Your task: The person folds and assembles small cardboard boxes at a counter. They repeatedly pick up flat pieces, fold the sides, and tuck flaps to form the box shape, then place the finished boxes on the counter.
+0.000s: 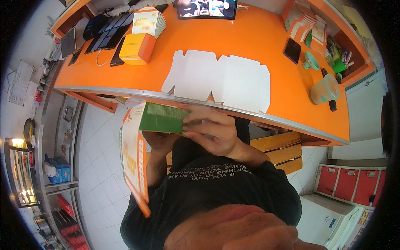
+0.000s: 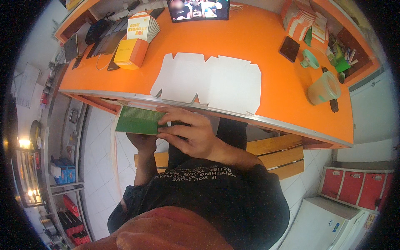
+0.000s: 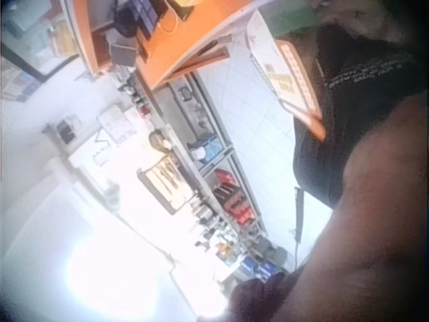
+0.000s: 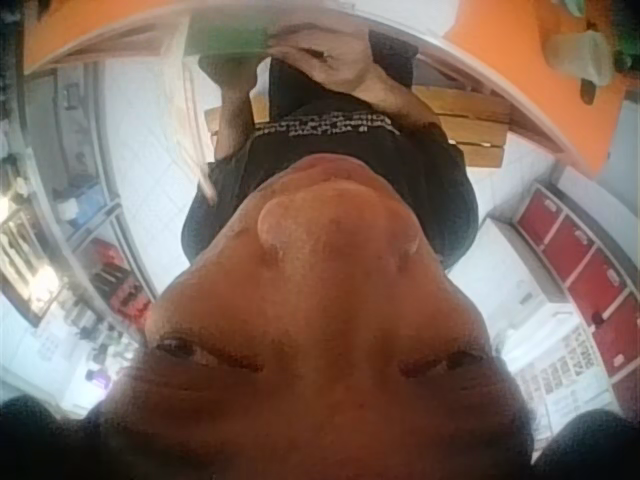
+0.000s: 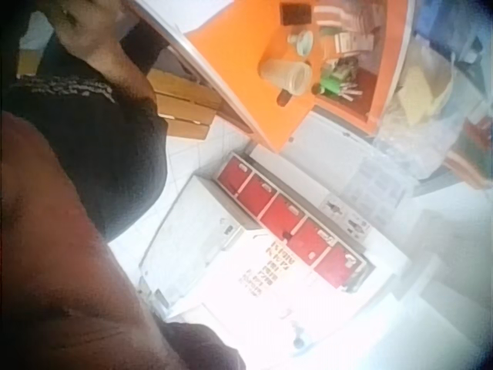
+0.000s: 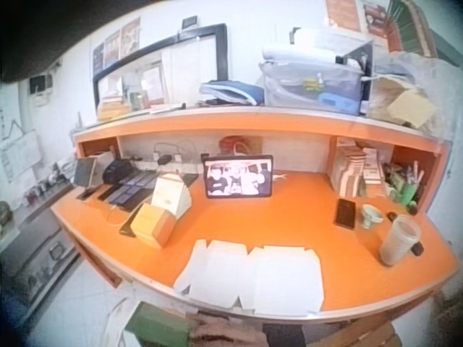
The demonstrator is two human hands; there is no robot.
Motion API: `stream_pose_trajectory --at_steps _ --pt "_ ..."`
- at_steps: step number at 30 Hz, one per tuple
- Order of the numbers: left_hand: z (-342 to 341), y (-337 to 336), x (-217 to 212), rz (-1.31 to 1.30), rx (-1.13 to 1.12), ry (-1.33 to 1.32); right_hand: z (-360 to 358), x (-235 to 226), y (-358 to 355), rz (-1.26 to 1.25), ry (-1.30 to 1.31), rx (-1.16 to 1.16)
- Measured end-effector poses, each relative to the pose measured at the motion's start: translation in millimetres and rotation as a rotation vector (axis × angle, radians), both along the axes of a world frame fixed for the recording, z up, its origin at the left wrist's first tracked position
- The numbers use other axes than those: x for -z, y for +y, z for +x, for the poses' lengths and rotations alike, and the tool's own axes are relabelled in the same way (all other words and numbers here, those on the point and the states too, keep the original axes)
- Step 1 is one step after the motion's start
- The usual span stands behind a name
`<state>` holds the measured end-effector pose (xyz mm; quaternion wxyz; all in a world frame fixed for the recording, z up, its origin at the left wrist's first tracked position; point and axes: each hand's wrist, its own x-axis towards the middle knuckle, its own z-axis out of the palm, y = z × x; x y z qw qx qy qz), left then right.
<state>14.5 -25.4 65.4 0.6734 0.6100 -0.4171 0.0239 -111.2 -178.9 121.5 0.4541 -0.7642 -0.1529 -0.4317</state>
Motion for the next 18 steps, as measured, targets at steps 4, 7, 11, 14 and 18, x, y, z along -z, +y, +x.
stream_pose_trajectory --at_steps 4,7,11,14,18 --pt "-10.9 -1.3 -11.0 -0.176 0.101 0.343 7.3 6.8 10.0 -0.196 -0.048 0.085" --pt "-0.6 2.1 -9.8 -0.317 0.244 0.254 9.6 8.7 11.5 -0.366 -0.101 0.114" --pt "22.9 29.4 -17.8 -0.068 0.125 0.532 9.5 2.7 8.1 -0.299 0.036 0.156" --pt "18.4 34.8 -37.5 -0.360 0.296 0.864 17.3 21.5 1.0 -0.265 0.143 0.231" --pt "4.1 23.4 -39.6 -0.746 0.736 0.900 13.4 31.8 4.2 -0.013 -0.079 0.148"
